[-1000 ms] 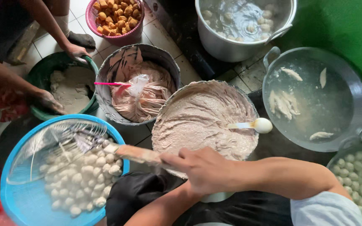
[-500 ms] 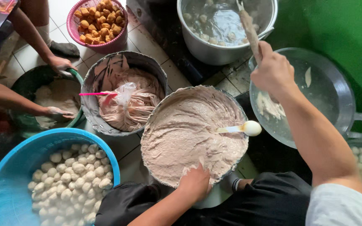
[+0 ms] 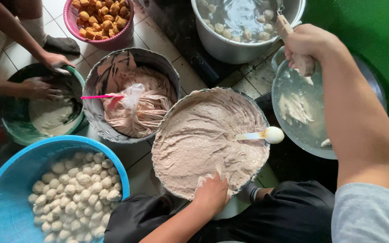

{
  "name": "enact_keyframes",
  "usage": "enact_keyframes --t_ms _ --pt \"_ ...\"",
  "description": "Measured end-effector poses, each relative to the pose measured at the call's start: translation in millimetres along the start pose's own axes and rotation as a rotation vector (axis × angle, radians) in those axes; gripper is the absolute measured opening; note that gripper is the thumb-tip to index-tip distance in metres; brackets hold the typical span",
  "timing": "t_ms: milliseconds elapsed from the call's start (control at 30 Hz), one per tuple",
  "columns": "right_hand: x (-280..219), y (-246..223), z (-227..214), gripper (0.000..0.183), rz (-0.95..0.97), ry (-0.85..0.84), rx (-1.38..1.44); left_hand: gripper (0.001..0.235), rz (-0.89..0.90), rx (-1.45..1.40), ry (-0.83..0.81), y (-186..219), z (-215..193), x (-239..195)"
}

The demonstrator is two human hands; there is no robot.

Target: The person scoops a thick, light-colored dough from a large metal bowl using a plastic spoon and transfers it into a basin of water. They repeat this process continuously, shaping the dough into elongated pieces that float in the water.

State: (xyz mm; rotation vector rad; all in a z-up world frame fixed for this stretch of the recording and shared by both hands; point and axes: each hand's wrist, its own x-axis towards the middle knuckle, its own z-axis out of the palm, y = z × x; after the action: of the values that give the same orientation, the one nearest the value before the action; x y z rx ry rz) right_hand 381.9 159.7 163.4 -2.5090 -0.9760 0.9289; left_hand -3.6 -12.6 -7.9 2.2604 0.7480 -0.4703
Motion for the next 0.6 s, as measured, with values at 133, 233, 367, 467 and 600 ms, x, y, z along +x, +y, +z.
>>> enact_keyframes --t_ms 133,233,367,467,600 --pt "-14.1 -7.7 -14.5 0.020 0.052 -0.057 0.084 0.045 0.024 0.023 -0.003 0.4 -3.6 -1.3" --pt "-9.7 4.2 -12.1 0.028 0.007 -0.139 0.317 0.046 0.025 0.025 -0.001 0.9 -2.1 -1.5" --pt "14.5 36.2 0.6 0.048 -0.093 -0.396 0.710 0.048 0.015 0.013 0.026 0.7 -0.6 2.0" --pt "34.5 64.4 15.7 0.055 -0.158 -0.531 1.044 0.047 -0.006 0.020 -0.001 -2.2 0.7 4.9" --pt "44.0 93.6 40.5 0.059 -0.188 -0.587 1.706 0.048 0.004 0.069 0.008 -2.3 2.5 11.7"
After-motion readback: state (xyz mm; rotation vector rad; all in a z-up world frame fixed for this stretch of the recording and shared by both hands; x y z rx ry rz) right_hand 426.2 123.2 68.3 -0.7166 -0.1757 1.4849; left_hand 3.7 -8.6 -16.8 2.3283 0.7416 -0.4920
